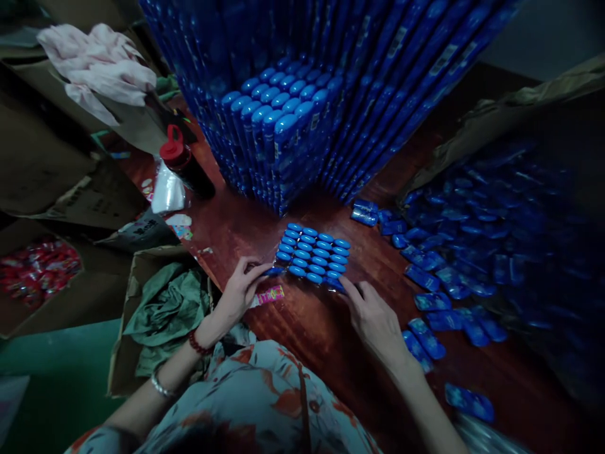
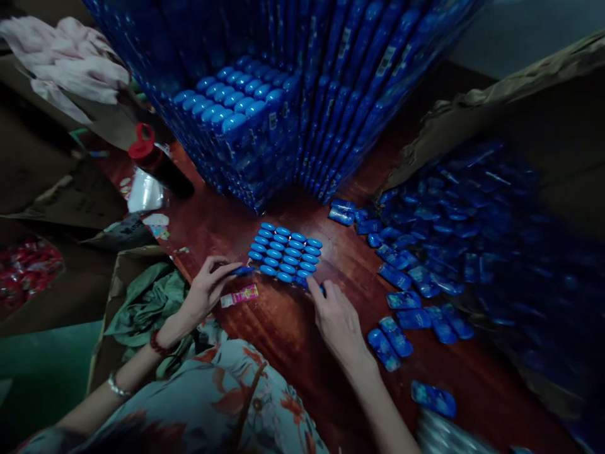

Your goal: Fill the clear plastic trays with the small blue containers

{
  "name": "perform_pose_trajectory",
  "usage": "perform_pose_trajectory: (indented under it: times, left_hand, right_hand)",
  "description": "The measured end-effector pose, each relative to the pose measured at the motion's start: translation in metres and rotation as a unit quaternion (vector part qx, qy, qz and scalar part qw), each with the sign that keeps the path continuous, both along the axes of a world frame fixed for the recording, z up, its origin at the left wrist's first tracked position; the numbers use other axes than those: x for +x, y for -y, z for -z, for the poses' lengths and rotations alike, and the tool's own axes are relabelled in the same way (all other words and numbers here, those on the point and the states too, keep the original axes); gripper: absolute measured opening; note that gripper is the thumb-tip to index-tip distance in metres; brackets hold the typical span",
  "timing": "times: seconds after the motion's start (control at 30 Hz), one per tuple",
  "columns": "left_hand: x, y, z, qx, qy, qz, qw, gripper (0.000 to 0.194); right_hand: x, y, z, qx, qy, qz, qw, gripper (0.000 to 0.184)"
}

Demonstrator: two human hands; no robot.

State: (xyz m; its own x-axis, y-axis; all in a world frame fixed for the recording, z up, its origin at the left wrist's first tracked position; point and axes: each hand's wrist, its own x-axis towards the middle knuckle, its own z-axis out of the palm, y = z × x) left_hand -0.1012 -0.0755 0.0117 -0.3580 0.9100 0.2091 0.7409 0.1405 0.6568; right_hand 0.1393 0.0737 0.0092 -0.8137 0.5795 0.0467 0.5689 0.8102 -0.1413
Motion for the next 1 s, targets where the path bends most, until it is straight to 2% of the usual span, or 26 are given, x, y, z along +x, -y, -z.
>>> perform_pose_trajectory:
  times: [0.07, 0.17, 0.33, 0.43, 0.53, 0.63, 0.8, 0.9, 1.0]
  left_hand:
    - [-0.002, -0.004, 0.008, 0.011, -0.022, 0.011, 1.000, 0.033]
    - [-0.006, -0.011, 0.018, 0.024, -0.070, 0.062, 0.995, 0.038]
    - [-0.020, -0.018, 0.023, 0.040, -0.199, 0.159, 0.966, 0.036]
    - [-0.026, -0.025, 0.018, 0.017, -0.237, 0.194, 0.952, 0.035]
    - [-0.030, -0.033, 0.006, -0.020, -0.263, 0.243, 0.933, 0.033]
    - [-0.033, -0.041, -0.004, -0.057, -0.272, 0.281, 0.919, 0.034]
    - [-0.035, -0.045, -0.005, -0.070, -0.239, 0.290, 0.924, 0.033]
    - [-0.034, -0.043, 0.006, -0.021, -0.200, 0.270, 0.941, 0.035]
    - [-0.031, -0.039, 0.024, 0.056, -0.165, 0.221, 0.960, 0.041]
  right_hand:
    - [0.002, 0.002, 0.001, 0.019, -0.010, -0.002, 1.000, 0.037]
    - [0.003, 0.005, 0.003, 0.030, -0.042, -0.002, 0.999, 0.032]
    - [0.005, 0.003, 0.001, 0.016, -0.063, 0.004, 0.998, 0.029]
    - [0.008, 0.003, 0.006, 0.015, -0.070, 0.013, 0.997, 0.037]
    - [0.007, 0.006, 0.017, 0.047, -0.078, -0.019, 0.996, 0.049]
    - [0.000, 0.013, 0.024, 0.072, -0.076, -0.034, 0.994, 0.051]
    - [-0.020, 0.024, 0.009, 0.075, -0.028, -0.035, 0.996, 0.046]
    - [-0.034, 0.030, -0.003, 0.080, 0.010, -0.004, 0.997, 0.043]
    - [-0.049, 0.035, -0.006, 0.079, 0.043, 0.017, 0.996, 0.041]
